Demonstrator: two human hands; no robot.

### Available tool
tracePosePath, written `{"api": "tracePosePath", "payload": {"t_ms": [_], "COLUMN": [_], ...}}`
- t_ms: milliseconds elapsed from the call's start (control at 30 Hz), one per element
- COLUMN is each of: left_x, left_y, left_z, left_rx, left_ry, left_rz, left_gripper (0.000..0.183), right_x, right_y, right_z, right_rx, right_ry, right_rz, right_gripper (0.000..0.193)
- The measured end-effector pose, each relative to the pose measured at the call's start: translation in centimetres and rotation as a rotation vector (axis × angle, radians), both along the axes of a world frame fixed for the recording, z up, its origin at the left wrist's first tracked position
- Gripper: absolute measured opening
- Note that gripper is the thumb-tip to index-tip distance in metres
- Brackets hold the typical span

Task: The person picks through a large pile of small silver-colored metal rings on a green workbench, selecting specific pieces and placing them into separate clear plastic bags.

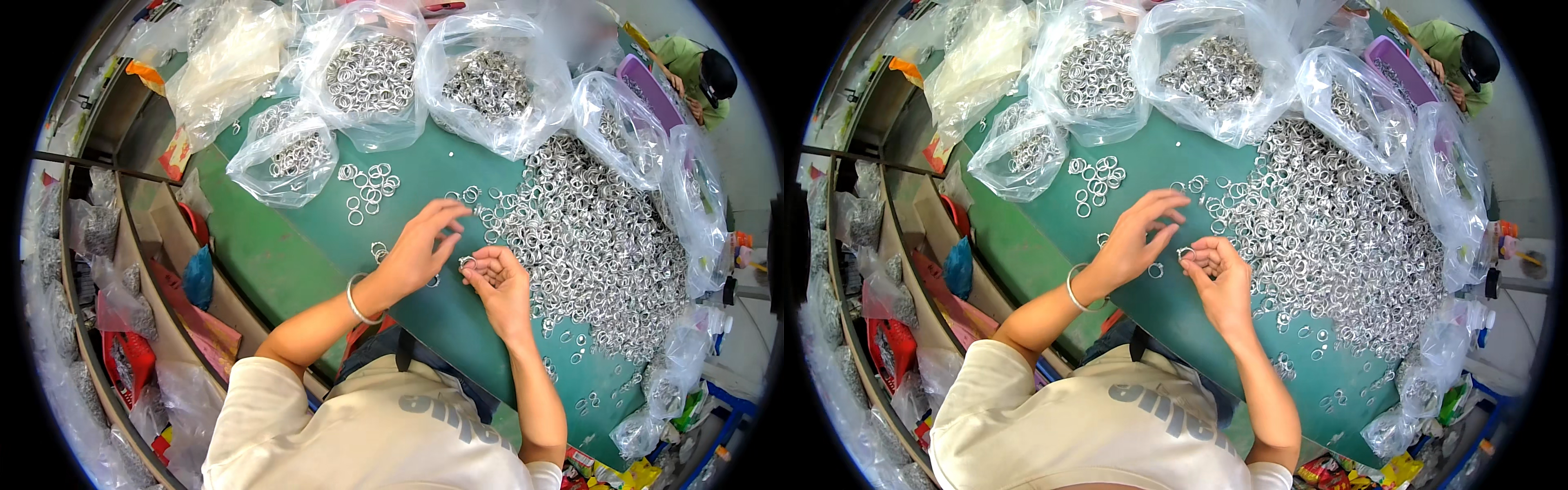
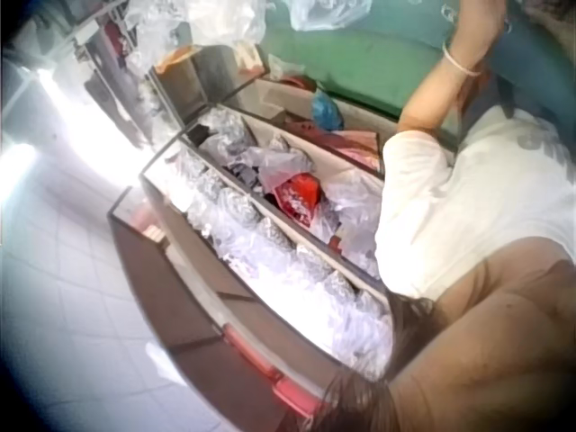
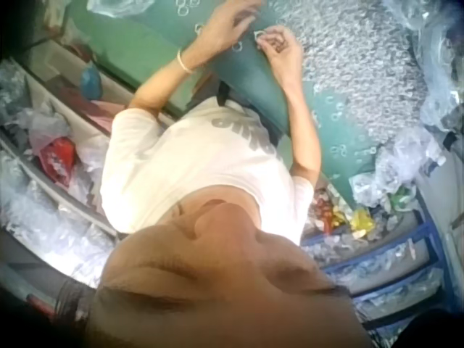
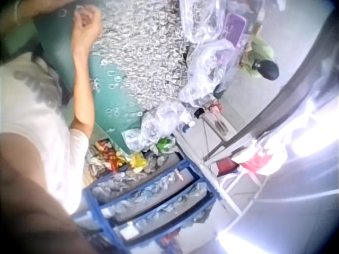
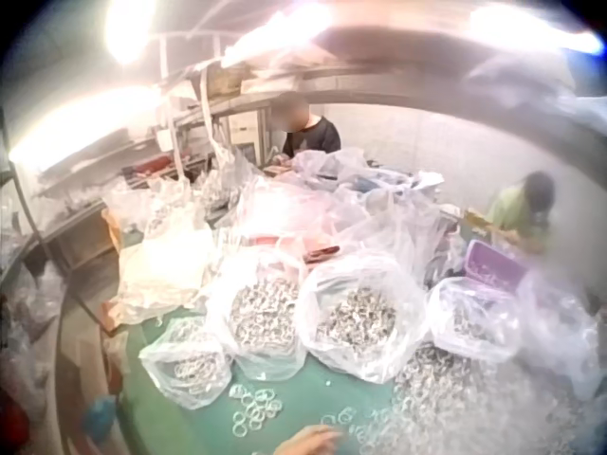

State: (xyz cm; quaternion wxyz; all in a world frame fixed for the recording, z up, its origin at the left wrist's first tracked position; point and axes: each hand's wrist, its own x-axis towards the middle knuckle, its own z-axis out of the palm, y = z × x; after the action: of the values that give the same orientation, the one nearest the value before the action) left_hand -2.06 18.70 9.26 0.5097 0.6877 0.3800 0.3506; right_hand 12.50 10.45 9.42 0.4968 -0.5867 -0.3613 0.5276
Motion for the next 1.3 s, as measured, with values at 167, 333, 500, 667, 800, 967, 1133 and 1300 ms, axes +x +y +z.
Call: {"api": "tracePosePath", "payload": {"t_ms": [167, 333, 500, 667, 800, 967, 1133, 1300], "left_x": [-1.8, -5.1, -6.7, -7.2, -6.8, -7.1, -6.7, -6.0], "left_y": [-1.5, -2.5, -3.3, -3.7, -3.5, -3.7, -4.5, -3.8], "left_z": [1.0, 1.5, 0.2, -0.2, 0.0, -0.2, -0.2, 6.0], "left_rx": [-0.414, -0.060, 0.243, 0.331, 0.285, 0.298, 0.347, 0.345], "left_ry": [0.132, 0.276, 0.437, 0.553, 0.514, 0.500, 0.593, 0.288], "left_rz": [-0.132, 0.057, 0.102, 0.184, 0.172, 0.195, 0.067, -0.132], "left_gripper": [0.020, 0.018, 0.017, 0.019, 0.022, 0.027, 0.033, 0.028], "right_x": [-0.3, 1.7, 2.1, 0.3, -4.6, -5.2, 1.2, 4.6], "right_y": [0.4, 3.9, 5.9, 4.0, 3.0, 2.2, 1.3, -0.3], "right_z": [-0.5, 1.4, -1.0, 0.5, 0.4, -0.7, 1.4, 0.2], "right_rx": [0.043, 0.281, 0.271, 0.475, 0.468, 0.511, 0.393, 0.345], "right_ry": [-0.235, -0.943, -1.340, -1.061, -0.973, -0.921, -1.186, -1.438], "right_rz": [0.107, 0.087, 0.103, 0.128, 0.314, 0.438, 0.345, 0.400], "right_gripper": [0.019, 0.022, 0.024, 0.028, 0.031, 0.035, 0.039, 0.036]}}
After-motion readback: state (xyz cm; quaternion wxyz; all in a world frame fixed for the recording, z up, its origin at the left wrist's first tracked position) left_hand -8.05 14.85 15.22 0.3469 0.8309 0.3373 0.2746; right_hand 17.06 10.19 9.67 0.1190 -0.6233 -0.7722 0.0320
